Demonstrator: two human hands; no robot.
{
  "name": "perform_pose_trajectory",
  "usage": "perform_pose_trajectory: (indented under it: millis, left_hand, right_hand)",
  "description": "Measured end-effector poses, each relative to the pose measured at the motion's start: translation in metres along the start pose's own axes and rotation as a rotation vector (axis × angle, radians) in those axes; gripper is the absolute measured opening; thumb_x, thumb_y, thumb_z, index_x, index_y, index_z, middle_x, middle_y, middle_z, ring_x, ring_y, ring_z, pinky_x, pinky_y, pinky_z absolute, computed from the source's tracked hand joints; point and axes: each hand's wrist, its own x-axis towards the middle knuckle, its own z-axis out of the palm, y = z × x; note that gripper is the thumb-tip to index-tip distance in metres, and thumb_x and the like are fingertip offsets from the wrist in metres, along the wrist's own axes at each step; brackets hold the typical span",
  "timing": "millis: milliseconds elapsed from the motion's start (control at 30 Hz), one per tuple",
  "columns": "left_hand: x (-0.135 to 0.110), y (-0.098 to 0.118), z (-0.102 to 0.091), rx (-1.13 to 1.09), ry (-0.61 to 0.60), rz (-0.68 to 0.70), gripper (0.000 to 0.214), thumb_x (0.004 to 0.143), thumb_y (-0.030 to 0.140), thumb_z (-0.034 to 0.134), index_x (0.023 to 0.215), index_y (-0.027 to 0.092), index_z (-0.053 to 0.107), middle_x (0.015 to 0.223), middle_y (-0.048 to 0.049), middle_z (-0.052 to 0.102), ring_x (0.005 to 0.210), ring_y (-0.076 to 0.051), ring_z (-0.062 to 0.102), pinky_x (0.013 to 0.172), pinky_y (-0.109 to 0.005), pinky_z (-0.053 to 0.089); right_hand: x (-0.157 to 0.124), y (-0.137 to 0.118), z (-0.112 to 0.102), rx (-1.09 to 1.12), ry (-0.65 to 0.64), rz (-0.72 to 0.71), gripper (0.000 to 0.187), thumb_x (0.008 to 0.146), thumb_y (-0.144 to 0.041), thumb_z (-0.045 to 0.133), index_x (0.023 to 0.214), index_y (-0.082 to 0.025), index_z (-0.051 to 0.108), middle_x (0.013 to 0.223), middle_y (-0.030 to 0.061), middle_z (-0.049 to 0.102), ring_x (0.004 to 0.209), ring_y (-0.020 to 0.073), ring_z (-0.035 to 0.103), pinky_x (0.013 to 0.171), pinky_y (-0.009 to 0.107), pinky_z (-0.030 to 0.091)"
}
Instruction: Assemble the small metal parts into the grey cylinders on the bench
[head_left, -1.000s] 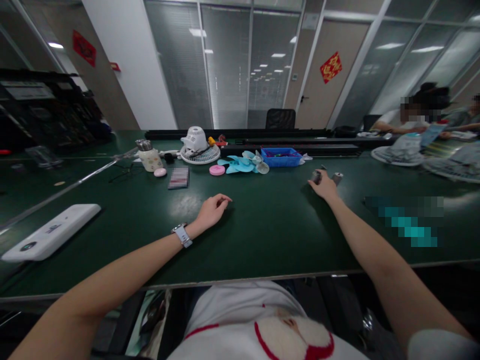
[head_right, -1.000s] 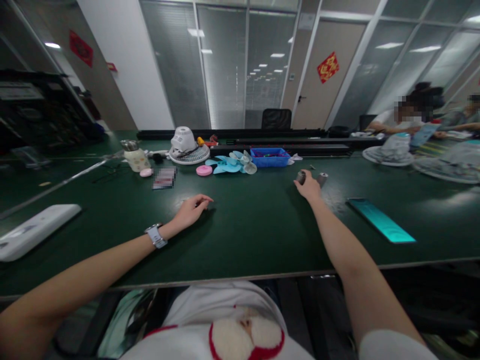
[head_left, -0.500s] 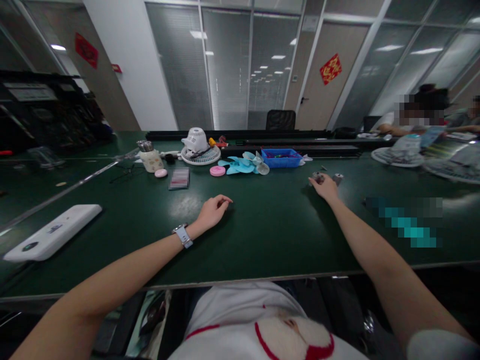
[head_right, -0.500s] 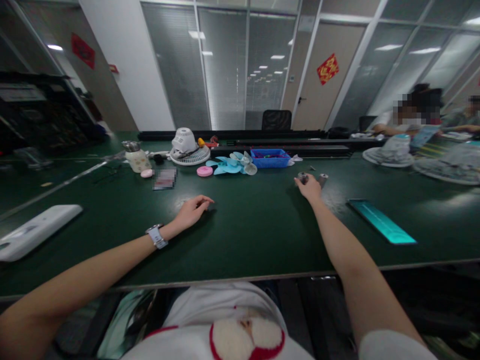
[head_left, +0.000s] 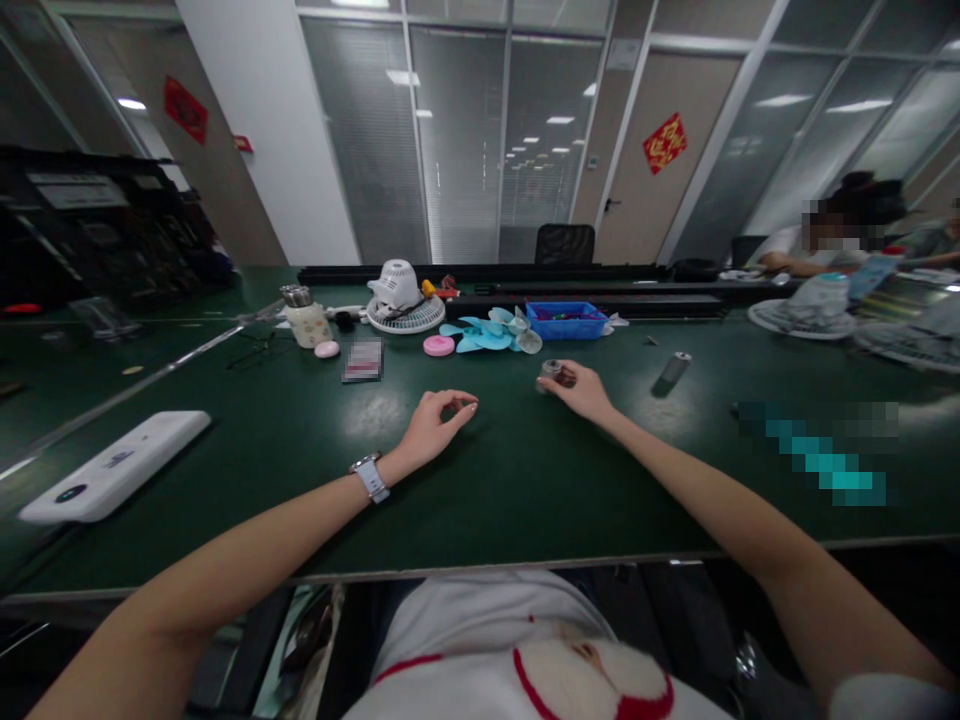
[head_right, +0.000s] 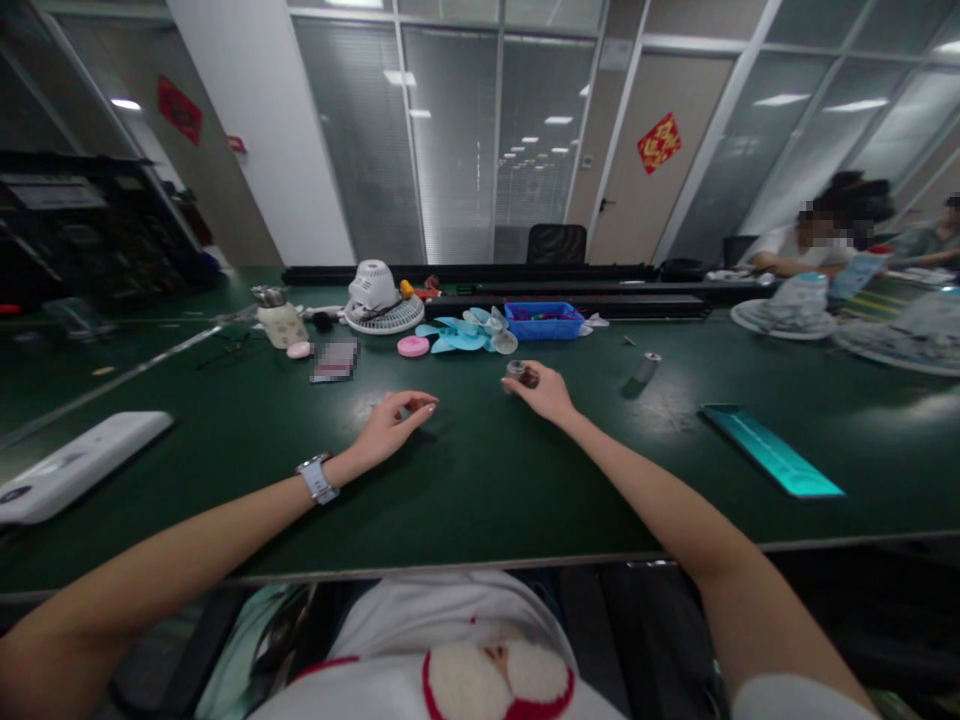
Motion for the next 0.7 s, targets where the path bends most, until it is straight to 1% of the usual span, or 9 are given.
perform_pose_trajectory:
  millis: [100,167,200,267,367,467,600,667,700]
  left_hand:
    - [-0.003,0.011,0.000,-0.017,0.019,0.026,0.036,0.090,0.048,0.057,0.115,0.026,0.069,0.102,-0.0045,0.070,0.099,-0.022,0.056,0.082,-0.033,0.043]
    - [-0.006,0.018,0.002,-0.027,0.005,0.033,0.036,0.090,0.048,0.058,0.118,0.027,0.069,0.105,-0.0050,0.070,0.102,-0.023,0.055,0.084,-0.034,0.043]
    - [-0.007,0.021,0.003,-0.030,-0.011,0.040,0.036,0.090,0.048,0.058,0.118,0.028,0.069,0.107,-0.0051,0.070,0.104,-0.023,0.055,0.085,-0.035,0.043]
    - [-0.009,0.025,0.007,-0.027,-0.029,0.062,0.034,0.090,0.047,0.058,0.116,0.028,0.070,0.109,-0.0052,0.069,0.106,-0.023,0.054,0.088,-0.036,0.043]
    - [-0.008,0.029,0.011,-0.016,-0.014,0.074,0.029,0.090,0.045,0.059,0.107,0.027,0.075,0.105,-0.0053,0.068,0.106,-0.023,0.053,0.092,-0.037,0.041]
    - [-0.005,0.031,0.011,-0.031,0.010,0.074,0.026,0.089,0.044,0.061,0.100,0.025,0.077,0.099,-0.0050,0.070,0.102,-0.023,0.055,0.091,-0.036,0.041]
    - [0.001,0.032,0.003,-0.040,0.076,0.079,0.028,0.091,0.045,0.058,0.102,0.025,0.076,0.100,-0.0041,0.072,0.100,-0.022,0.056,0.092,-0.037,0.041]
    - [0.003,0.027,-0.002,-0.009,0.114,0.056,0.030,0.091,0.046,0.058,0.104,0.026,0.076,0.101,-0.0044,0.073,0.101,-0.023,0.056,0.092,-0.037,0.041]
    - [0.004,0.023,-0.003,0.015,0.115,0.043,0.030,0.090,0.047,0.058,0.104,0.027,0.076,0.102,-0.0046,0.073,0.101,-0.023,0.056,0.092,-0.038,0.040]
  right_hand:
    - [-0.024,-0.048,0.032,0.103,-0.227,-0.184,0.046,0.077,-0.047,0.076,0.113,-0.020,0.067,0.104,0.0064,0.074,0.090,0.0209,0.069,0.085,0.038,0.055]
    - [-0.038,-0.068,0.044,0.140,-0.340,-0.254,0.045,0.077,-0.047,0.076,0.112,-0.021,0.068,0.103,0.0048,0.073,0.089,0.0204,0.068,0.084,0.037,0.055]
    - [-0.044,-0.075,0.047,0.154,-0.375,-0.272,0.044,0.077,-0.046,0.076,0.112,-0.021,0.068,0.101,0.0041,0.073,0.088,0.0200,0.068,0.083,0.036,0.055]
    - [-0.050,-0.080,0.050,0.160,-0.404,-0.285,0.043,0.079,-0.046,0.075,0.113,-0.021,0.067,0.099,0.0033,0.073,0.086,0.0195,0.067,0.080,0.034,0.054]
    - [-0.052,-0.078,0.052,0.154,-0.395,-0.283,0.048,0.079,-0.046,0.075,0.118,-0.020,0.065,0.098,0.0032,0.072,0.084,0.0189,0.066,0.077,0.033,0.053]
    - [-0.051,-0.076,0.052,0.159,-0.396,-0.275,0.045,0.079,-0.046,0.075,0.114,-0.019,0.065,0.095,0.0029,0.071,0.082,0.0187,0.066,0.076,0.033,0.052]
    - [-0.052,-0.077,0.053,0.161,-0.398,-0.264,0.046,0.079,-0.048,0.074,0.115,-0.020,0.065,0.099,0.0037,0.071,0.085,0.0192,0.066,0.079,0.034,0.053]
    - [-0.053,-0.078,0.052,0.161,-0.397,-0.264,0.047,0.080,-0.048,0.074,0.116,-0.020,0.064,0.102,0.0046,0.072,0.087,0.0194,0.067,0.081,0.035,0.053]
    - [-0.053,-0.079,0.051,0.159,-0.396,-0.266,0.046,0.080,-0.047,0.073,0.116,-0.020,0.064,0.104,0.0049,0.072,0.088,0.0195,0.067,0.082,0.035,0.053]
